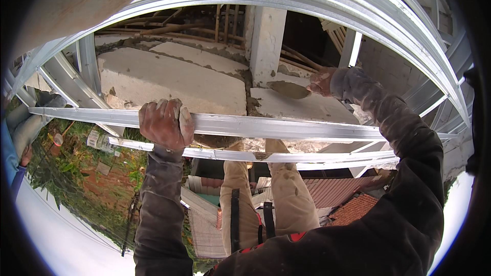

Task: The person installs white rectangular panels into a curved metal roof frame. They lift each panel, align it between the metal ribs, and press it into place. The person also applies a gray paste-like material to the frame and panels using a trowel and their hands.

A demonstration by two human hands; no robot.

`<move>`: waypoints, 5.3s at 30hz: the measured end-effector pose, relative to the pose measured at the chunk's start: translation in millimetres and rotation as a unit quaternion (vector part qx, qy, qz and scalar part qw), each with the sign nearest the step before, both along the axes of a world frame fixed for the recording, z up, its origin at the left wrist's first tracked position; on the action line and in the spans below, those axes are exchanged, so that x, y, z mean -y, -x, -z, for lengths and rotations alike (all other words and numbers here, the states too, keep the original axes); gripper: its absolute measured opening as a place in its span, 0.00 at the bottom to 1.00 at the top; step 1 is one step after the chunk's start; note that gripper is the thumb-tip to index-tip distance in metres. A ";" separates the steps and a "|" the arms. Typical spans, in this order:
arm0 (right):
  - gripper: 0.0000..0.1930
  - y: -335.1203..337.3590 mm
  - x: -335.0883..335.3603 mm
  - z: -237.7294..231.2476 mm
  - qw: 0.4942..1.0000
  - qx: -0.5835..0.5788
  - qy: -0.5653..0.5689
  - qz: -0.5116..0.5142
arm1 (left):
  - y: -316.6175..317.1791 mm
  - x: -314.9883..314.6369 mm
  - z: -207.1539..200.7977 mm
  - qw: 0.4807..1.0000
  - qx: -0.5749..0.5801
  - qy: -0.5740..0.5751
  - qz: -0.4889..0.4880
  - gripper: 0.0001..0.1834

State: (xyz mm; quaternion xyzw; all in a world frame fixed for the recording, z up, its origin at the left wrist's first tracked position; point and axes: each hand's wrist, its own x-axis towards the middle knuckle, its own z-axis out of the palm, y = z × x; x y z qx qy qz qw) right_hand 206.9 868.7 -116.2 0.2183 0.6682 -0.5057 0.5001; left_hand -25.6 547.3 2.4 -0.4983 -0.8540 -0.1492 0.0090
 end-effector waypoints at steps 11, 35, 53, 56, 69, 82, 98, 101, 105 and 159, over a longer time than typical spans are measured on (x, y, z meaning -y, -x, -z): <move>0.15 147.3 40.9 100.7 0.828 -0.272 -0.098 -0.481 | 0.3 -2.2 -0.8 0.998 -0.028 -0.048 0.010 0.18; 0.11 181.3 91.8 159.1 0.828 -0.204 0.085 -0.515 | 2.6 5.5 2.2 0.998 0.012 -0.049 -0.033 0.16; 0.18 172.1 105.5 85.9 0.727 -0.222 -0.107 -0.641 | 1.1 5.0 1.8 0.999 0.011 -0.041 -0.028 0.15; 0.19 147.0 108.6 102.1 0.719 -0.209 -0.079 -0.658 | 1.8 4.7 4.3 0.997 -0.012 -0.073 -0.019 0.15; 0.16 291.8 135.8 95.7 0.940 -0.208 0.004 -0.271 | 1.7 6.5 2.7 0.998 0.009 -0.054 -0.020 0.17; 0.28 134.3 81.7 36.9 0.848 -0.082 -0.063 -0.519 | 3.5 4.6 -2.5 0.998 -0.005 -0.060 -0.020 0.15; 0.13 -104.6 55.3 -207.6 0.850 -0.268 -0.445 0.094 | -1.3 9.8 6.7 0.997 -0.039 0.065 -0.006 0.22; 0.14 -165.0 58.6 -203.4 0.825 -0.176 -0.505 0.182 | -2.6 8.8 3.5 0.994 -0.025 0.107 -0.016 0.21; 0.18 -209.5 56.0 -180.2 0.771 -0.165 -0.554 0.268 | -2.5 9.4 2.6 0.992 -0.052 0.111 0.024 0.21; 0.15 -138.0 439.7 -87.8 0.845 0.200 -0.082 0.490 | -75.5 -89.5 -11.3 0.909 0.059 0.270 0.311 0.35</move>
